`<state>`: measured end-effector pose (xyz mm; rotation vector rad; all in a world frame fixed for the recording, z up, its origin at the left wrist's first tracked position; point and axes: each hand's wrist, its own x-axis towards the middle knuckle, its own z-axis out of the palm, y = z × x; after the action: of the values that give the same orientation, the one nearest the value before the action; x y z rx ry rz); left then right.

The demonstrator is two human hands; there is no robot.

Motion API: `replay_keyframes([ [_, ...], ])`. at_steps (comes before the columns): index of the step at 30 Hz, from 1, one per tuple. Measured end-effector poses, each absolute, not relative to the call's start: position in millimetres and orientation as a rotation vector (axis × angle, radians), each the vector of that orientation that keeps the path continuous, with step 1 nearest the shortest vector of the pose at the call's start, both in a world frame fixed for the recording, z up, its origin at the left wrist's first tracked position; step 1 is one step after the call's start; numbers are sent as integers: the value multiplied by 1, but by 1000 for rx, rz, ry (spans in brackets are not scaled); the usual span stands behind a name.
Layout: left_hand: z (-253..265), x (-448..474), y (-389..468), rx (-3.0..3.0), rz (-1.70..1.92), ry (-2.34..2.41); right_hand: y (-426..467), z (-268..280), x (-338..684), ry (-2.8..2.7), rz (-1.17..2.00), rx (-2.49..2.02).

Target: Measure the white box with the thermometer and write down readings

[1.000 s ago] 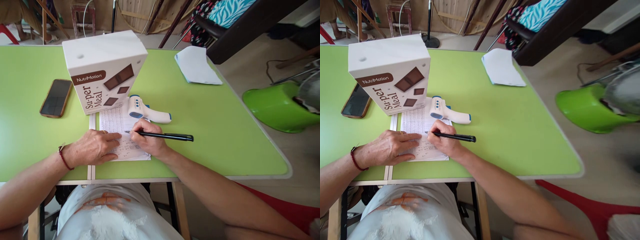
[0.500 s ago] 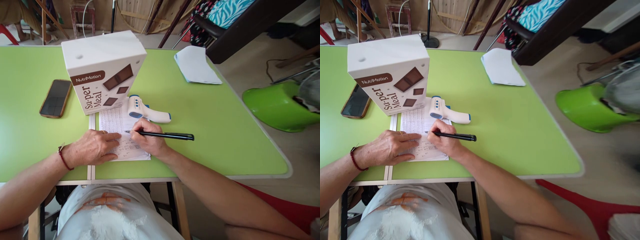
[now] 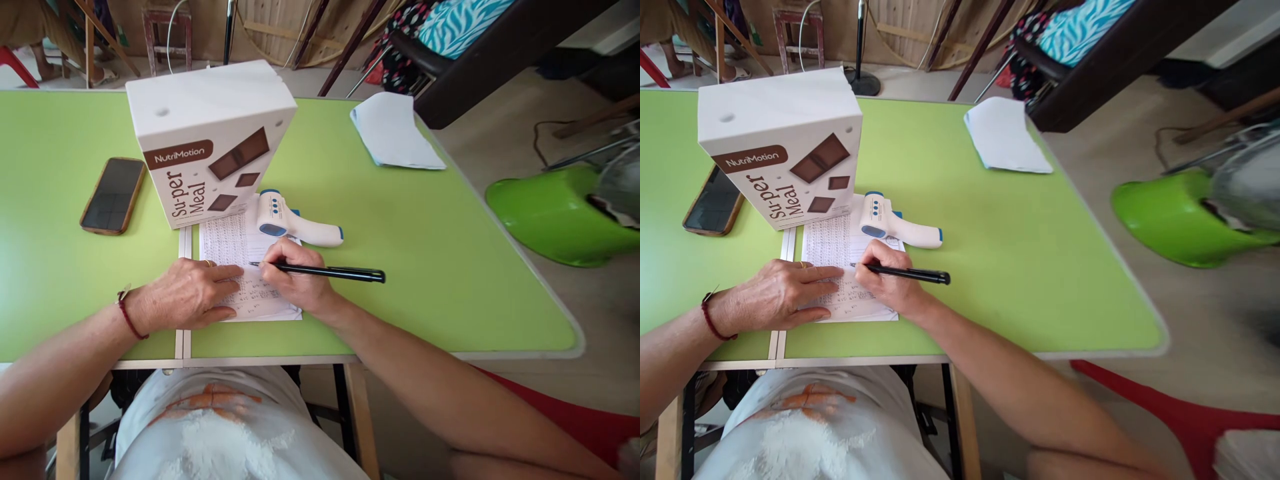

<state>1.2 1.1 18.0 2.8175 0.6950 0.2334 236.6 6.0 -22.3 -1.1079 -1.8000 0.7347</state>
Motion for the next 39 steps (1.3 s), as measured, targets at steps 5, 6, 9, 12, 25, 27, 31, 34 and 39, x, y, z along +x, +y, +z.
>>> replay_keyframes([
  [5,19,2,1,2819,211,697,6,-21,236,-1806,755,-1115],
  [6,19,2,1,2823,204,700,6,-21,235,-1803,755,-1120],
  [9,19,2,1,2837,187,713,6,-20,235,-1796,756,-1118],
  [12,19,1,1,2851,182,721,7,-20,235,-1772,749,-1099],
  [25,18,2,1,2851,177,720,7,-21,237,-1812,712,-1088],
  [27,18,2,1,2837,180,724,7,-20,236,-1817,713,-1070],
  [31,19,2,1,2822,187,720,7,-19,236,-1825,734,-1063],
  [34,19,1,1,2826,195,721,7,-19,235,-1813,723,-1071],
  [39,17,1,1,2840,226,726,6,-15,236,-1733,611,-1083],
])
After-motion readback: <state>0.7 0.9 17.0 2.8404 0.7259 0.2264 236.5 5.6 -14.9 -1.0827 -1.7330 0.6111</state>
